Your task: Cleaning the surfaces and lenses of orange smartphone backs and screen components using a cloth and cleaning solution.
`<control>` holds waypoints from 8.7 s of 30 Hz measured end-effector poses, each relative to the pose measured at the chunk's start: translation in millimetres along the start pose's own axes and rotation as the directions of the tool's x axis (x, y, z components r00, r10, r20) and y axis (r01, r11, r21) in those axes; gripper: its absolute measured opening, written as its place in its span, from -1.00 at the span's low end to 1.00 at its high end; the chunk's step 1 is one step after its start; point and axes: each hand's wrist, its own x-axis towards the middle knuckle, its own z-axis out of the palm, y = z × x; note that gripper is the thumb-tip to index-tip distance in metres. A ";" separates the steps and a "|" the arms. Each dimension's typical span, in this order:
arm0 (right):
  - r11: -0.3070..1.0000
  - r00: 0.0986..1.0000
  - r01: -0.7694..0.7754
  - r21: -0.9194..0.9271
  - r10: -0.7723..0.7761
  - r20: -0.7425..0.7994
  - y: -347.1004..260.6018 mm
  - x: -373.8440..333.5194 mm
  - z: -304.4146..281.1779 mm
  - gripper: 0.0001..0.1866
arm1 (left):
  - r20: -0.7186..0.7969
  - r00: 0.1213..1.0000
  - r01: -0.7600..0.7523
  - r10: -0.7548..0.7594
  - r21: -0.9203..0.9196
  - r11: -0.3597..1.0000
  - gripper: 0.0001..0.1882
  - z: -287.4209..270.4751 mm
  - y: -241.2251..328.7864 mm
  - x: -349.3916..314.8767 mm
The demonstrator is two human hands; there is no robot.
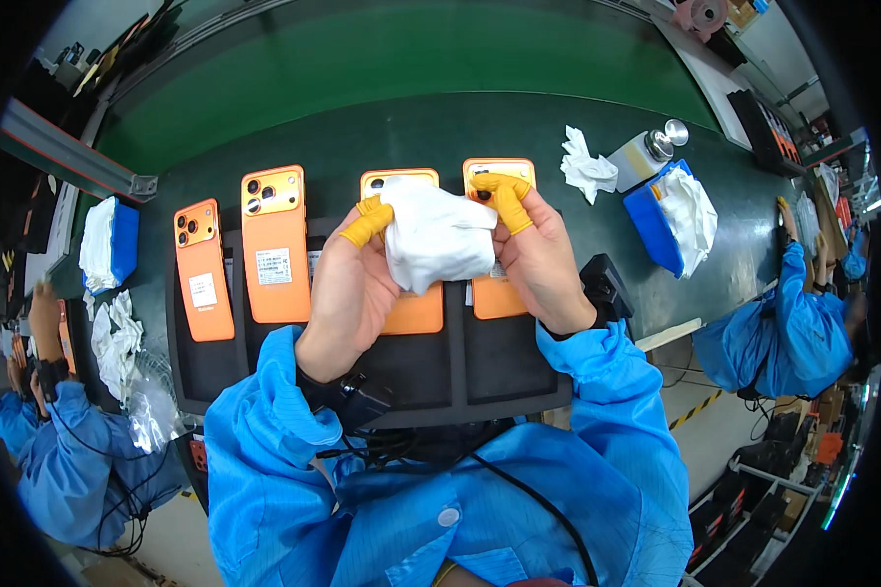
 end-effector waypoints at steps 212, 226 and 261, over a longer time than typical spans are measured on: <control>-0.129 0.666 0.619 -0.775 -0.437 0.605 -19.7 45.3 -15.6 -0.75 | 0.653 0.672 -0.701 -0.350 0.409 -0.584 -0.72 32.5 -61.3 -72.3; -0.029 0.784 0.549 -0.836 -0.328 0.526 -28.9 37.9 -16.6 -0.79 | 0.693 0.639 -0.709 -0.333 0.365 -0.603 -0.75 33.1 -57.8 -71.3; -0.100 0.786 0.471 -0.877 -0.405 0.468 -23.5 34.7 -26.1 -0.75 | 0.672 0.653 -0.712 -0.350 0.387 -0.586 -0.80 33.7 -58.8 -72.6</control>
